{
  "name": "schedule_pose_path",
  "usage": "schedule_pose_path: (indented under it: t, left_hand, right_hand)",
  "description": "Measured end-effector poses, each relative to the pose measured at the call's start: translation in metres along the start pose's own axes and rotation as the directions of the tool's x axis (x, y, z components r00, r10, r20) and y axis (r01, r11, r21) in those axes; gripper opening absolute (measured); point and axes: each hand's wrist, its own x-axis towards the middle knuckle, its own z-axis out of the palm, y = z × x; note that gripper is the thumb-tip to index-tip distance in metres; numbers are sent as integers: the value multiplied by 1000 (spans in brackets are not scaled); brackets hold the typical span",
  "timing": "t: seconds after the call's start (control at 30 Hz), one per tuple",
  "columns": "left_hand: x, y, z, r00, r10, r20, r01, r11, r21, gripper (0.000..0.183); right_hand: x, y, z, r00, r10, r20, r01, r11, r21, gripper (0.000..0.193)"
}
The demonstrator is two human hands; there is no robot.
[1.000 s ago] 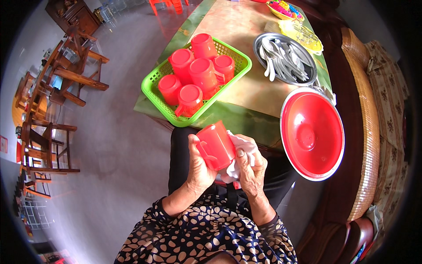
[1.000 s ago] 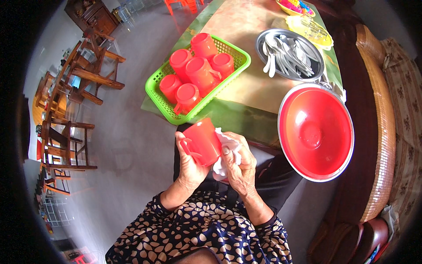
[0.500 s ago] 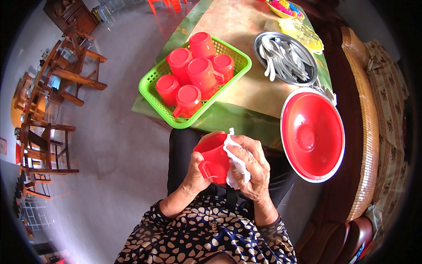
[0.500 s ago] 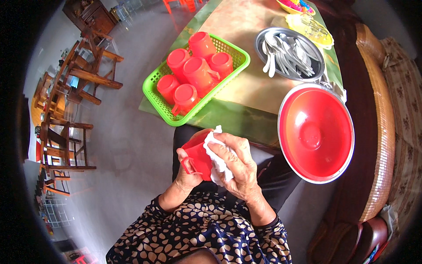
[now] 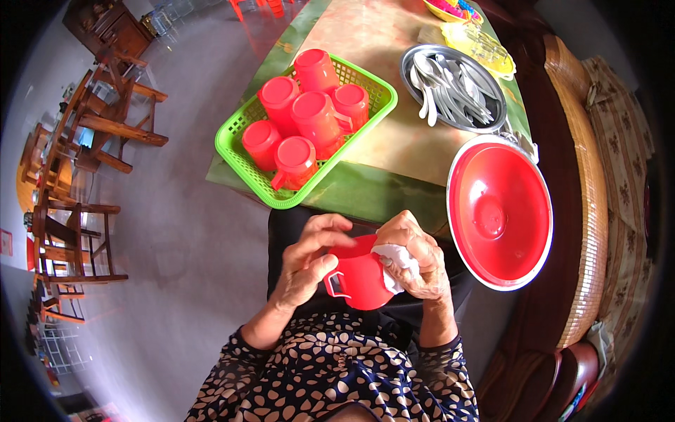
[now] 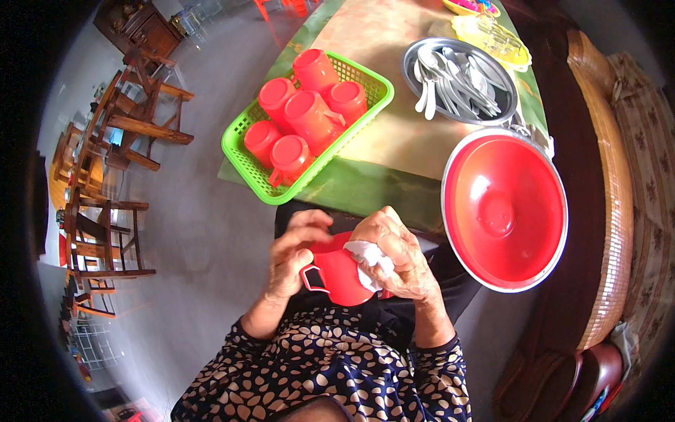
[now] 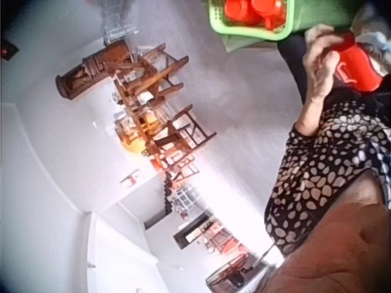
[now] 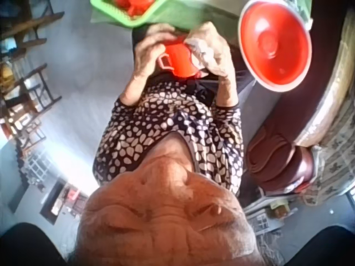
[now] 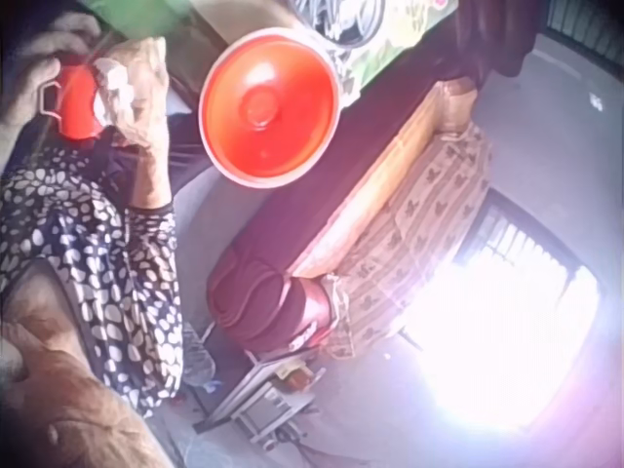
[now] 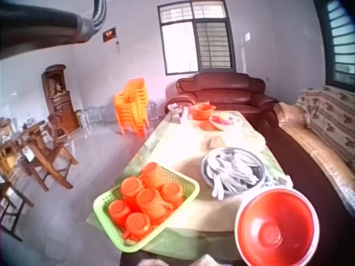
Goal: The person wipes red plastic cups with a white cloth, handling them one at a time. The person picks up a cup from a red bowl, wipes it thoroughly, and places it into a green basket. The process is repeated for multiple cups.
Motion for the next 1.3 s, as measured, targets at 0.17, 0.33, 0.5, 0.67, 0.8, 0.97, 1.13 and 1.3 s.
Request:
schedule_pose_path:
  t: [0.17,0.33,0.5,0.67,0.8,0.97,1.13,1.3]
  left_hand:
    - [21,51,-5,938,68,340,-277,738,616,46]
    - [1,14,8,941,-227,252,113,910,399,26]
    - [-1,8,11,960,-274,59,245,922,301,22]
    - [1,1,18,993,-108,39,91,950,298,25]
    - [-8,-5,7,974,-194,119,182,978,104,25]
    - [-5,0,17,984,-148,99,129,977,172,29]
    - [-1,7,16,973,24,230,-108,927,358,27]
    - [-2,9,13,918,82,388,-282,824,492,31]
  right_hand:
    - [5,-1,2,977,-67,204,106,977,-187,30]
    - [14,-1,11,995,-65,-77,59,995,-76,23]
    - [3,-1,14,872,235,-430,-288,956,-62,33]
    - [7,-18,29,992,120,-45,-124,819,-559,51]
    - [-8,-29,48,999,-6,33,26,760,-650,56]
    - [5,-22,38,994,-92,-63,40,823,-567,49]
    - [21,-13,18,998,-39,50,54,943,-327,33]
    - [23,2,9,944,299,143,-308,950,51,20]
